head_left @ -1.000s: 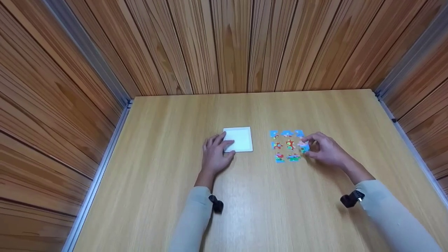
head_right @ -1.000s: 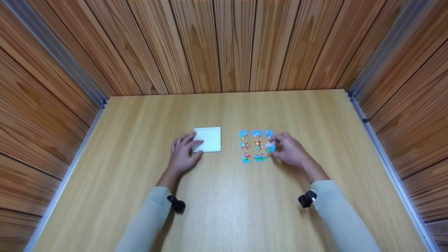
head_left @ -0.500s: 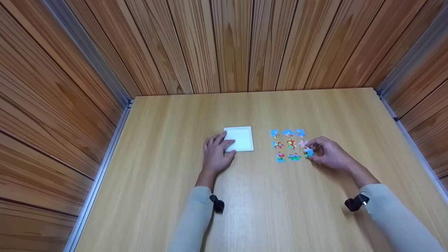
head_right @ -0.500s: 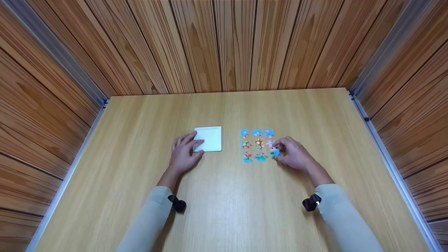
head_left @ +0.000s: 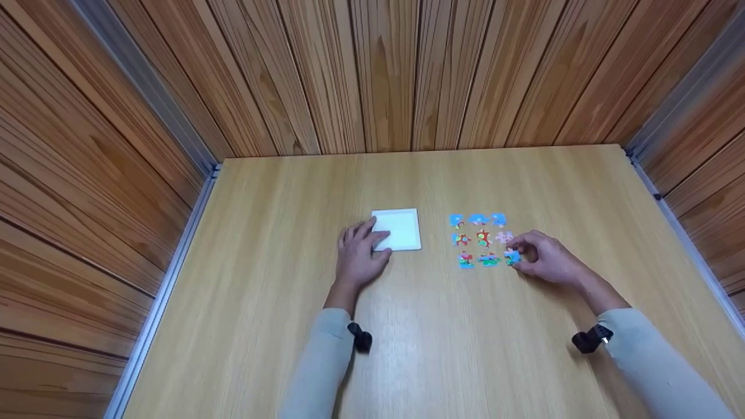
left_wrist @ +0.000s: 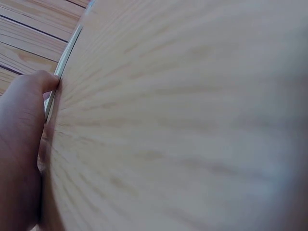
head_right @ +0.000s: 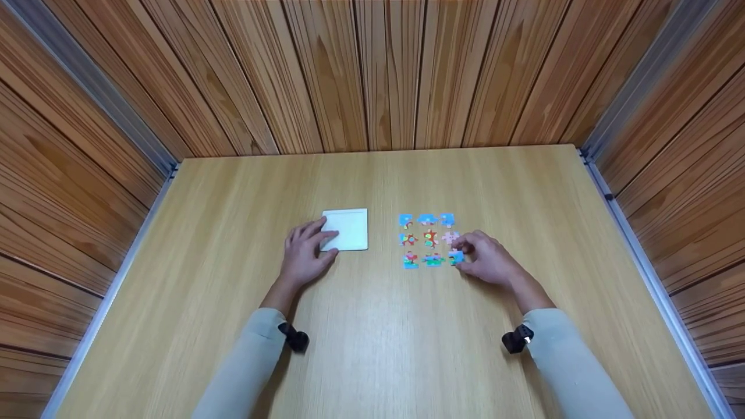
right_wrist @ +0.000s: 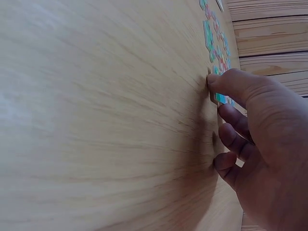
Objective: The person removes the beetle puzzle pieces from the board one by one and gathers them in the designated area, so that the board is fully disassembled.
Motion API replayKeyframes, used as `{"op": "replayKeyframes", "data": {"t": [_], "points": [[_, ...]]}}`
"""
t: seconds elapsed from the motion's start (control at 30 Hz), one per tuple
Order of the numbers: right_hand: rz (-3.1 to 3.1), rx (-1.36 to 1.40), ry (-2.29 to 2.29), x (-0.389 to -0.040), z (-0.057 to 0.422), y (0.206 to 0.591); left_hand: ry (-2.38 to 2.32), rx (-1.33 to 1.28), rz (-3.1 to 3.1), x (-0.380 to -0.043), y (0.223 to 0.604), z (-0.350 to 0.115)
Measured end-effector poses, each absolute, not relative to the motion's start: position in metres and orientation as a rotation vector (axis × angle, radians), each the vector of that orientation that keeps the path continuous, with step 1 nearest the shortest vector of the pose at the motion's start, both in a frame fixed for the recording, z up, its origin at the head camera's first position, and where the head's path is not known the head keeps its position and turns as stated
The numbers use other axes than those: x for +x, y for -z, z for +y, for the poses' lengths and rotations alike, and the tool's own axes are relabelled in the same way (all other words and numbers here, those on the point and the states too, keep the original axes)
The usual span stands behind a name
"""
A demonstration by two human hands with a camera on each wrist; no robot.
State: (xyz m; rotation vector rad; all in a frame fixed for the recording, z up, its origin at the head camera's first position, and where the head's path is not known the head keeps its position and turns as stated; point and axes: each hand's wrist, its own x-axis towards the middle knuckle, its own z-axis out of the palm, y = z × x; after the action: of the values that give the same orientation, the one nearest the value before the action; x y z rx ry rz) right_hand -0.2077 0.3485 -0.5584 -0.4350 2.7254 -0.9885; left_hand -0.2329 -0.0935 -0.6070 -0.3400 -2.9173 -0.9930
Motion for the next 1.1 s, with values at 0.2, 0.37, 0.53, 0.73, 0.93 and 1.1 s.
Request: {"op": "replayKeyframes", "data": {"t": [0.2,0.37,0.53,0.73,0.93,1.1], "points": [[2.729,-0.446,1.01,-0.2064,0.3481,0.5598,0.997,-0.331,-2.917,-0.2329,0.6068,-0.0933],[2.77,-0.508,1.047,-0.2063,0.347,0.5616,0.994,-0.318,-2.913,-0.2333,0.6065,-0.093],[2.771,-0.52,1.057,-0.2056,0.3473,0.5621,0.997,-0.312,-2.925,-0.2324,0.6075,-0.0924],[2.752,-0.484,1.044,-0.2056,0.3475,0.562,0.982,-0.316,-2.933,-0.2314,0.6078,-0.0935],[2.752,-0.484,1.071,-0.2065,0.3485,0.5618,0.994,-0.314,-2.931,-0.2314,0.607,-0.094],[2.748,-0.448,1.082,-0.2084,0.3489,0.5597,0.997,-0.319,-2.928,-0.231,0.6072,-0.0965]]}}
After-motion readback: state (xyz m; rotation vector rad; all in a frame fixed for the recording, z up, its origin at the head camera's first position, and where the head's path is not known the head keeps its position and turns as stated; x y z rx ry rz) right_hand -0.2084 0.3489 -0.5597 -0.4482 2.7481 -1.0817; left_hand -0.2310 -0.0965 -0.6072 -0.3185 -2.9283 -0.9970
